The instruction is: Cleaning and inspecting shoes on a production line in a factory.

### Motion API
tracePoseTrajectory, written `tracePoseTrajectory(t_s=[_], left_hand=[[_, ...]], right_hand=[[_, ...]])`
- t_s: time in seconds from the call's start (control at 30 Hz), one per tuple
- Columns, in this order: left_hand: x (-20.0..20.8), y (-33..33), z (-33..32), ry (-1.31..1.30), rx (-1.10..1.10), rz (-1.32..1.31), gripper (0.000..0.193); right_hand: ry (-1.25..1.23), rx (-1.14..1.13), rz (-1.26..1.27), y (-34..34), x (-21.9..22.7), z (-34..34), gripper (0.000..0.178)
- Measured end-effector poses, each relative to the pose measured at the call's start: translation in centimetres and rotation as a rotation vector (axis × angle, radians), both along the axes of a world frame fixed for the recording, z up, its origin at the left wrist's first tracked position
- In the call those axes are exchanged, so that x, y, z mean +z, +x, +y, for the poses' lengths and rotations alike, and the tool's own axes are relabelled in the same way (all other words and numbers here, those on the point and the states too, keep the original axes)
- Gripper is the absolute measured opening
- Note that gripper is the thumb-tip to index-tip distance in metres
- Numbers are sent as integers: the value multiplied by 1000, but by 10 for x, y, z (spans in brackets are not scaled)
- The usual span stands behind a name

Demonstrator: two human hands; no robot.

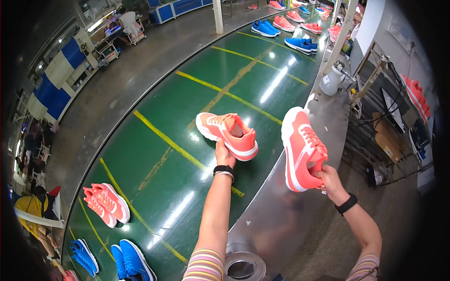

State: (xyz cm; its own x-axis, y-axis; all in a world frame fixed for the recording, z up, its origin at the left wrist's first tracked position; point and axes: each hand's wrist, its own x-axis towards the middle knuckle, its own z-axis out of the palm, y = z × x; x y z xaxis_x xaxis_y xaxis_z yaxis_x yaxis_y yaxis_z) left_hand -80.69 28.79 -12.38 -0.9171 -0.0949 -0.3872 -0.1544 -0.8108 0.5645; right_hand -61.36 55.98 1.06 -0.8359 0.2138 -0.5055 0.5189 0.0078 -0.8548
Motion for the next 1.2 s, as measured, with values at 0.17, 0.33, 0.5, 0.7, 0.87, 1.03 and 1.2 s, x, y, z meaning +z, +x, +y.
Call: tracePoseTrajectory(t_s=[0.17, 0.33, 0.5, 0.7, 0.87, 1.03, 1.2], left_hand=[[-51, -21, -45, -789, -44, -315, 59], [47, 54, -89, -720, -285, -362, 61], [159, 152, -229, -955, -272, -226, 38], [223, 350, -384, -1619, 60, -288, 32], [203, 474, -399, -1806, -643, -401, 48], [138, 494, -379, -2082, -1011, -757, 68], [114, 499, -394, -2221, -846, -504, 42]], right_hand=[[95, 175, 248, -22, 0, -31, 16], [227, 365, 579, -72, -2, -91, 20], [427, 668, 458, -150, -32, -181, 20], [976, 790, 441, -190, -117, -178, 36], [1064, 635, 632, -165, -64, -177, 32], [133, 638, 188, -72, 56, -168, 28], [-296, 623, 322, 89, 141, -170, 36]])
